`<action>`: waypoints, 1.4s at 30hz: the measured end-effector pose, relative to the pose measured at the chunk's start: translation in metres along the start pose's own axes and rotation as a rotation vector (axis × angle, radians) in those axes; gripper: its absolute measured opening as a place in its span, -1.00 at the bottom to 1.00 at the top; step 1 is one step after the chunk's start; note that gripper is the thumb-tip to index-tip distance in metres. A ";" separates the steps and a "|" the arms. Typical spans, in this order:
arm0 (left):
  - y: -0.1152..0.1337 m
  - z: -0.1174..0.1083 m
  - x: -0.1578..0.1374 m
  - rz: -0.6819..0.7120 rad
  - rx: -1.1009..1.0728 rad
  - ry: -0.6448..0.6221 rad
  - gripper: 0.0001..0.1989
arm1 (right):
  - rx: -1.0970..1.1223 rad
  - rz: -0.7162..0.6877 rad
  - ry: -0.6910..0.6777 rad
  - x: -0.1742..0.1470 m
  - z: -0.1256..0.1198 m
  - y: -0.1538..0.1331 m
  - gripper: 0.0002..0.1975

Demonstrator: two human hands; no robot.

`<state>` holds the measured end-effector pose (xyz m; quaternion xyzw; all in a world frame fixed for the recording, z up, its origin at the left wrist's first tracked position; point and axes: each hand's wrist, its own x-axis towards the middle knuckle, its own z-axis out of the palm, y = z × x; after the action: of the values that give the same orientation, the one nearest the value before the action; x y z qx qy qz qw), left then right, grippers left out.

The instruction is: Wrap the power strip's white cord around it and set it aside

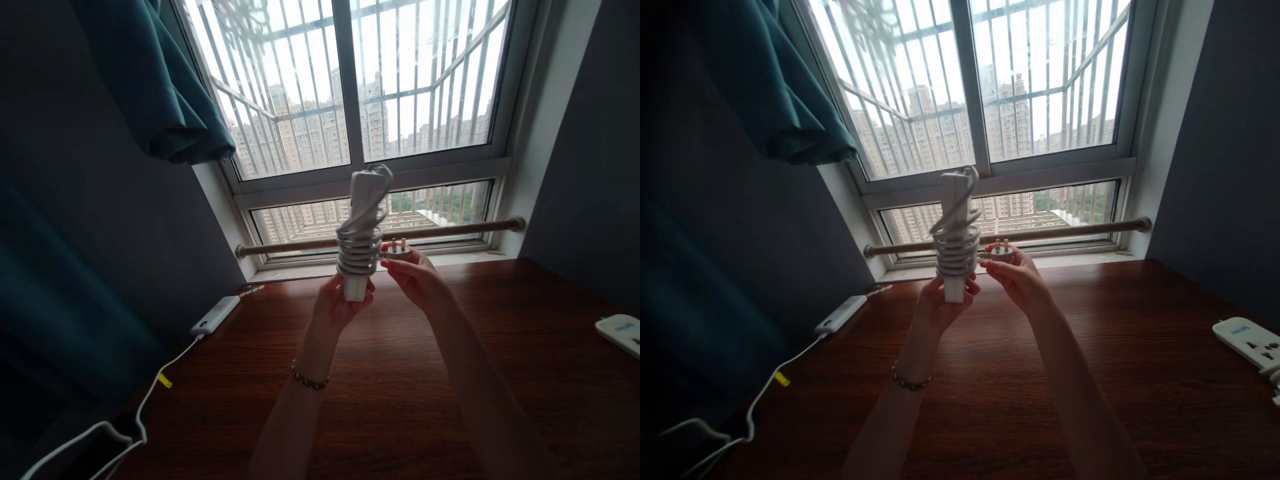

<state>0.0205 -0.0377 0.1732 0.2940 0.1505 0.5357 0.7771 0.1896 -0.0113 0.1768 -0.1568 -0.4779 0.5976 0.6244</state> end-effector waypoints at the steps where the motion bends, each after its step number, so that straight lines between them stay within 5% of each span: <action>1: 0.001 0.003 -0.002 -0.046 -0.092 -0.013 -0.81 | 0.004 -0.014 -0.013 -0.001 0.002 0.000 -0.66; 9: 0.011 0.008 -0.014 -0.259 -0.530 -0.015 -0.86 | -0.348 -0.380 -0.007 -0.008 0.023 0.025 -0.69; 15: 0.010 0.018 -0.020 -0.244 -0.536 0.035 -0.73 | -0.870 -0.649 -0.170 -0.013 0.015 0.026 -0.47; 20: 0.006 0.028 -0.021 -0.193 -0.436 0.079 -0.63 | -1.137 -0.801 -0.178 -0.015 0.016 0.017 -0.41; 29: -0.003 0.035 -0.023 -0.008 -0.244 0.140 -0.57 | -1.023 -0.721 0.071 -0.022 0.032 0.022 -0.61; 38: -0.001 0.043 -0.036 0.095 -0.133 0.179 -0.49 | -0.839 -0.667 -0.169 -0.020 0.024 0.010 -0.44; 42: -0.005 0.043 -0.033 0.137 -0.070 0.191 -0.50 | -0.787 -0.610 -0.072 -0.025 0.033 0.011 -0.58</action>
<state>0.0355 -0.0821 0.2012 0.2239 0.1849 0.6181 0.7305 0.1617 -0.0438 0.1742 -0.2128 -0.7126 0.1670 0.6474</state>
